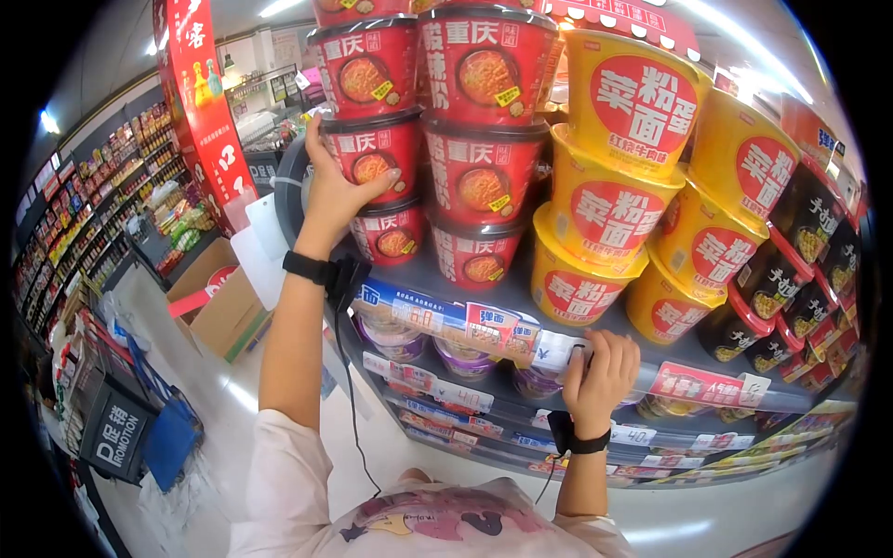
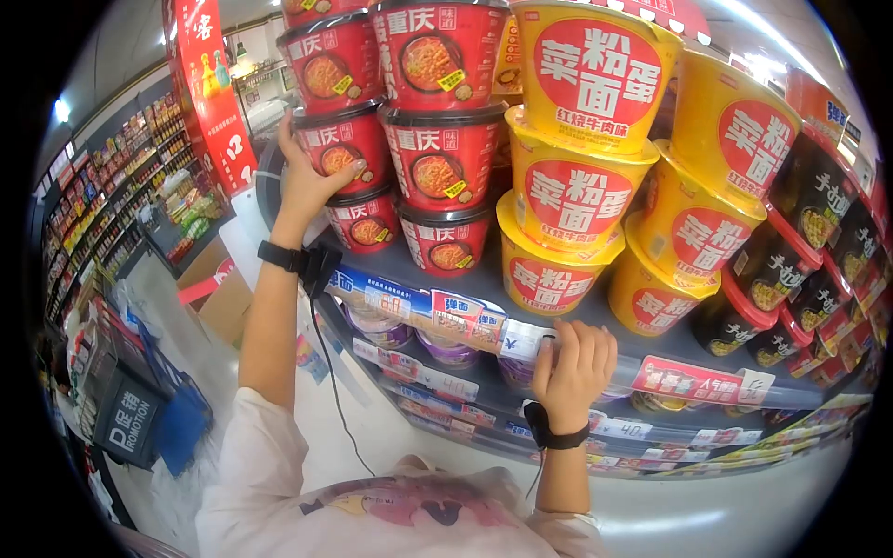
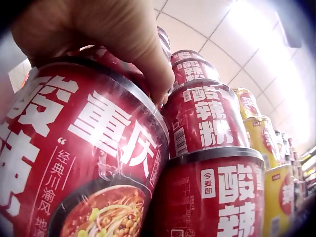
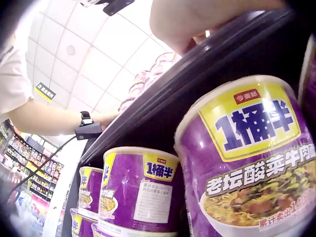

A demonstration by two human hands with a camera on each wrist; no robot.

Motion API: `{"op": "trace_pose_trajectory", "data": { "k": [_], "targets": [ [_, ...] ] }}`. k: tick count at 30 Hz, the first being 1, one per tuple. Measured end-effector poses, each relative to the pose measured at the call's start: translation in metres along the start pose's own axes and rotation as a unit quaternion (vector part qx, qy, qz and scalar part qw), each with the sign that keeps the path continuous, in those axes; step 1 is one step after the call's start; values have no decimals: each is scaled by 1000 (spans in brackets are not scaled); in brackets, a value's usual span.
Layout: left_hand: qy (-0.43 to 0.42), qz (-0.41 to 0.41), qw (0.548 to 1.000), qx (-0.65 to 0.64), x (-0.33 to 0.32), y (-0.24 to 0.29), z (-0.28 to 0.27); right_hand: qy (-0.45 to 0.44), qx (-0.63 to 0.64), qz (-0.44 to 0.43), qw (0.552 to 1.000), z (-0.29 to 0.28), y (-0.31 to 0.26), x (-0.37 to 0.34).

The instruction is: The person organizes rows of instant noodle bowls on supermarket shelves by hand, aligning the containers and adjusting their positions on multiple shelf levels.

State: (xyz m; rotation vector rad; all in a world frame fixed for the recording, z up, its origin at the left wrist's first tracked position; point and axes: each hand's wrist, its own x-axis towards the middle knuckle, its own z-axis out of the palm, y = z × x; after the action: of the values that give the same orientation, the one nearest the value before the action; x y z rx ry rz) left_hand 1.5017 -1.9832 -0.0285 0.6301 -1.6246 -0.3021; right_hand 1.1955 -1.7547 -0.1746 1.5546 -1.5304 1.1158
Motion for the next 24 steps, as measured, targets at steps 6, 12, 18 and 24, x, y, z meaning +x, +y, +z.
{"op": "trace_pose_trajectory", "data": {
  "k": [6, 12, 18, 24],
  "targets": [
    [-17, 7, 994, -110, -10, -25, -9, -1, -5, -7, 1000, 1, 0, -1],
    [-71, -13, 997, 19, -58, -31, -14, 13, -25, -12, 1000, 4, 0, -1],
    [-47, 2, 989, 137, -54, -38, -19, 1, -11, -9, 1000, 0, -3, -2],
    [-23, 6, 977, 213, -57, -41, -17, 3, 129, 123, 984, -17, -36, 6]
  ]
}}
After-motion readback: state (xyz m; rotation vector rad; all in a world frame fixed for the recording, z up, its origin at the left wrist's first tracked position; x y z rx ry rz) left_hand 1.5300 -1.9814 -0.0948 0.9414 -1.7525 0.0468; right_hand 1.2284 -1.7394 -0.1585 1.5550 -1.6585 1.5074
